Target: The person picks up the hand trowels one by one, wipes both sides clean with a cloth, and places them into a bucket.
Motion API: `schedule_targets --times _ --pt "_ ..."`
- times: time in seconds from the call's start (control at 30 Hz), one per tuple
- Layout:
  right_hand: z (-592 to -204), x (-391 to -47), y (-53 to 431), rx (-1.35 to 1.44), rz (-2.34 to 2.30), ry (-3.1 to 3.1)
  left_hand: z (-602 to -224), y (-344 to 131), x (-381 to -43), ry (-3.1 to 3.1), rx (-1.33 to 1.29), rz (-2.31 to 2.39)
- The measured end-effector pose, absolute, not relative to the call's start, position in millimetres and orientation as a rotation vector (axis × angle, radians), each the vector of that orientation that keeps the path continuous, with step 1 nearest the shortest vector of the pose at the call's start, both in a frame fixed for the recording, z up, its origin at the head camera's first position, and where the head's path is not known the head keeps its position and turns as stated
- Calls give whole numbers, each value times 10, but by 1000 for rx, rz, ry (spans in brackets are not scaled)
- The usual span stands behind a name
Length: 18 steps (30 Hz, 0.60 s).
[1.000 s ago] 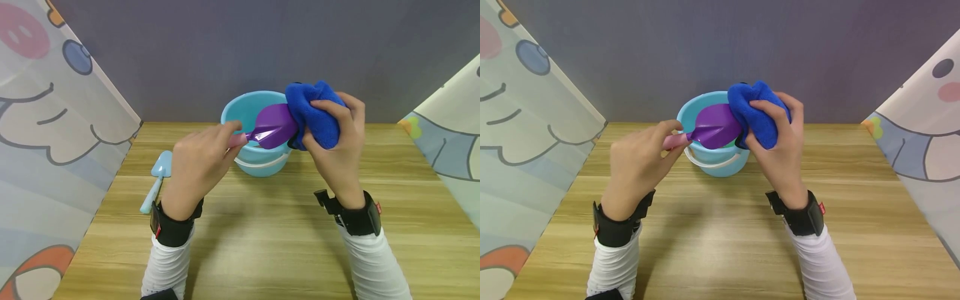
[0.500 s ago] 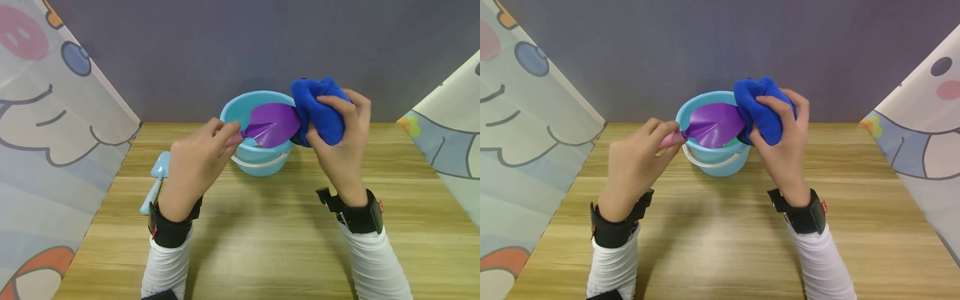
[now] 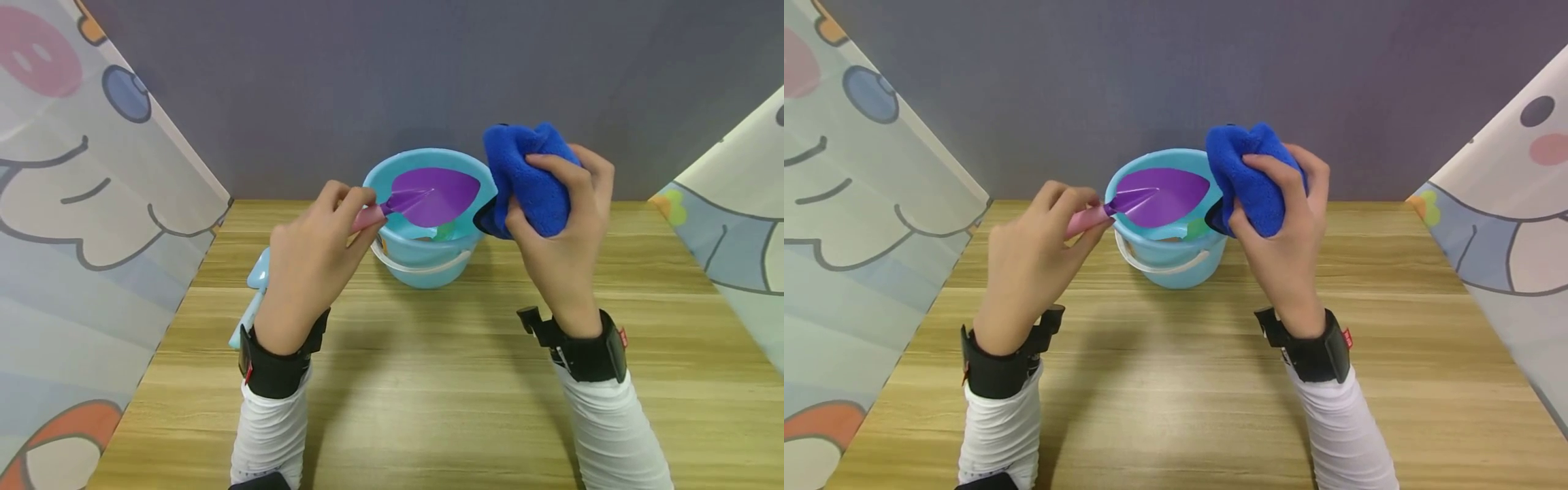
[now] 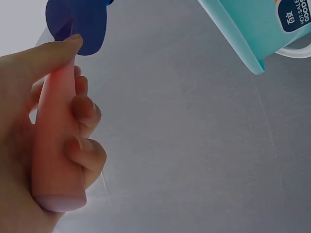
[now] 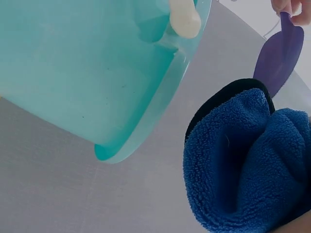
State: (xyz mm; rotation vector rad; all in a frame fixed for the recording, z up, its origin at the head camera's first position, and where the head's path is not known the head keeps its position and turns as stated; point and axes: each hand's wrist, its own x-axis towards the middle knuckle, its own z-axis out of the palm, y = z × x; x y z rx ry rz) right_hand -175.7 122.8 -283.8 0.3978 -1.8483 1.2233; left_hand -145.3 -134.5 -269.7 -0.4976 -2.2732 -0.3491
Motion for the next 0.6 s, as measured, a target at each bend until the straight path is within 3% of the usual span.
schedule_targets --times 0.6 --pt "-2821 -1687 1163 489 1195 -1796 -2719 -1360 -1450 -2345 -449 -250"
